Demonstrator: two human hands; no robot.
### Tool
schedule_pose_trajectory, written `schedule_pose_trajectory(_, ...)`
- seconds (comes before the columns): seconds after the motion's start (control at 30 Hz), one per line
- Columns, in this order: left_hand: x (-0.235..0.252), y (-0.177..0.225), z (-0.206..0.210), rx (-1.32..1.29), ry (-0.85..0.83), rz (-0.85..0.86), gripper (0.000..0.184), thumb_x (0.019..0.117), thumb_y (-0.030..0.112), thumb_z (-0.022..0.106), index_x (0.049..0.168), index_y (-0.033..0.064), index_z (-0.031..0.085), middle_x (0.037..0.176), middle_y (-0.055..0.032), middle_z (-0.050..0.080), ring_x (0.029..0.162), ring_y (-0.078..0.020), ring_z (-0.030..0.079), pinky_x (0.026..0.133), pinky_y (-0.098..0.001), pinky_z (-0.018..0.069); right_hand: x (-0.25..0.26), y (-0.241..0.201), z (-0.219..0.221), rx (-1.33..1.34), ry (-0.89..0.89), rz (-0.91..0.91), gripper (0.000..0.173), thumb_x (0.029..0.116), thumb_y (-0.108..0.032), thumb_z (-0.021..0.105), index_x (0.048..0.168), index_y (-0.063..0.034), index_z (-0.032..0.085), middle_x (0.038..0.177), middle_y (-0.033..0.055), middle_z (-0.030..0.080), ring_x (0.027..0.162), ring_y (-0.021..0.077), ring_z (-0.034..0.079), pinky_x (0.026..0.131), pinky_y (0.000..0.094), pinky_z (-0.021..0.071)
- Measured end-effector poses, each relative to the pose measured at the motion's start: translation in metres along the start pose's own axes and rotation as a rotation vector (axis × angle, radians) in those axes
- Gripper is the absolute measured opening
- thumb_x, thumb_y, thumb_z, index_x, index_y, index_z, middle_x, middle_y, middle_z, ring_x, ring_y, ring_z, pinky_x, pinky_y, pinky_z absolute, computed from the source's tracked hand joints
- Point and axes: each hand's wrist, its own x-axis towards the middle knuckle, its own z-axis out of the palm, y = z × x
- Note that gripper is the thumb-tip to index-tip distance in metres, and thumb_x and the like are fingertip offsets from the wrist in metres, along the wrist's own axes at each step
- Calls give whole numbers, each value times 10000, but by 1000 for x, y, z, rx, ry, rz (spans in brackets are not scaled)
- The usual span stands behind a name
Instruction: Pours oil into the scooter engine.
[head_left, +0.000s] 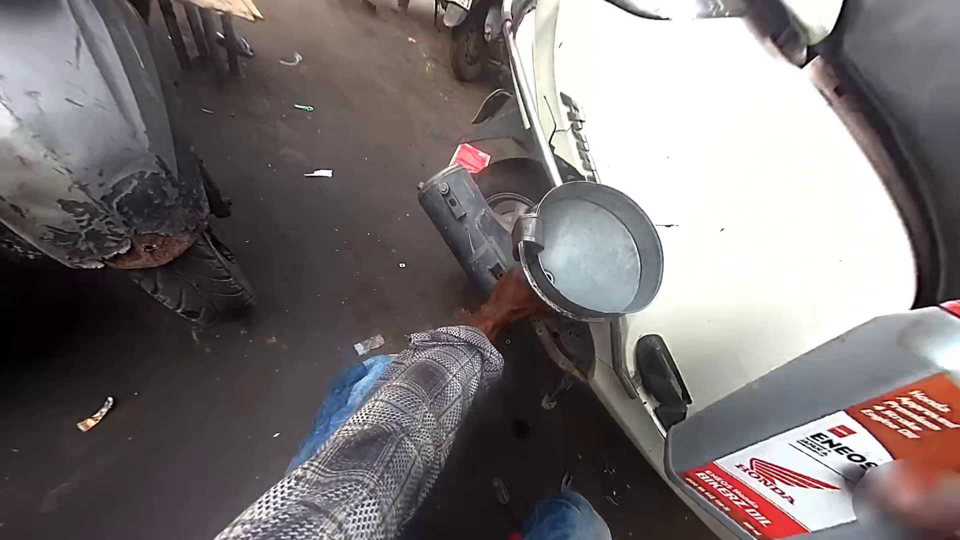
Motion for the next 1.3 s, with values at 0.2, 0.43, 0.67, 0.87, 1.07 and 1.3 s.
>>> schedule_pose_trajectory(0.2,1,-13,8,53,-29,59,313,870,237,769,975,-56,741,929,-235,741,913,-380,732,836,-570,562,71,7,2,-108,-351,-23,668,613,-365,835,1202,-133,625,957,-139,729,850,-43,701,702,142,598)
schedule_pose_trajectory(0.43,5,-17,10,129,-40,94,335,872,238,742,974,-81,725,926,-245,737,912,-394,732,844,-561,557,119,-18,22,-274,-540,314,534,605,-67,750,1130,-130,678,825,-14,751,638,79,716,543,224,602)
schedule_pose_trajectory(0.67,0,-10,8,121,-47,84,332,870,250,737,965,-68,734,925,-240,740,912,-390,733,826,-565,555,135,-8,13,-229,-532,384,508,612,-77,731,1117,-125,693,841,31,760,640,131,728,541,270,615)
schedule_pose_trajectory(0.87,1,-12,9,101,-19,65,330,856,215,754,1014,-73,727,974,-249,738,956,-391,727,883,-560,551,130,1,7,-209,-584,383,575,599,-102,761,1169,-137,701,878,67,764,658,171,734,547,293,616)
schedule_pose_trajectory(1.07,11,22,-19,142,-268,-130,339,975,175,662,1172,-99,688,1129,-277,717,1113,-408,686,1007,-535,497,129,-2,0,-270,-639,345,526,645,-113,757,1165,-143,689,875,38,765,656,152,733,547,278,616)
schedule_pose_trajectory(1.3,8,12,-9,117,-181,-77,357,955,202,687,1156,-92,691,1109,-270,721,1088,-396,696,992,-534,511,120,-1,7,-236,-535,256,560,600,-154,771,1155,-175,698,854,-32,763,670,78,727,561,235,615)
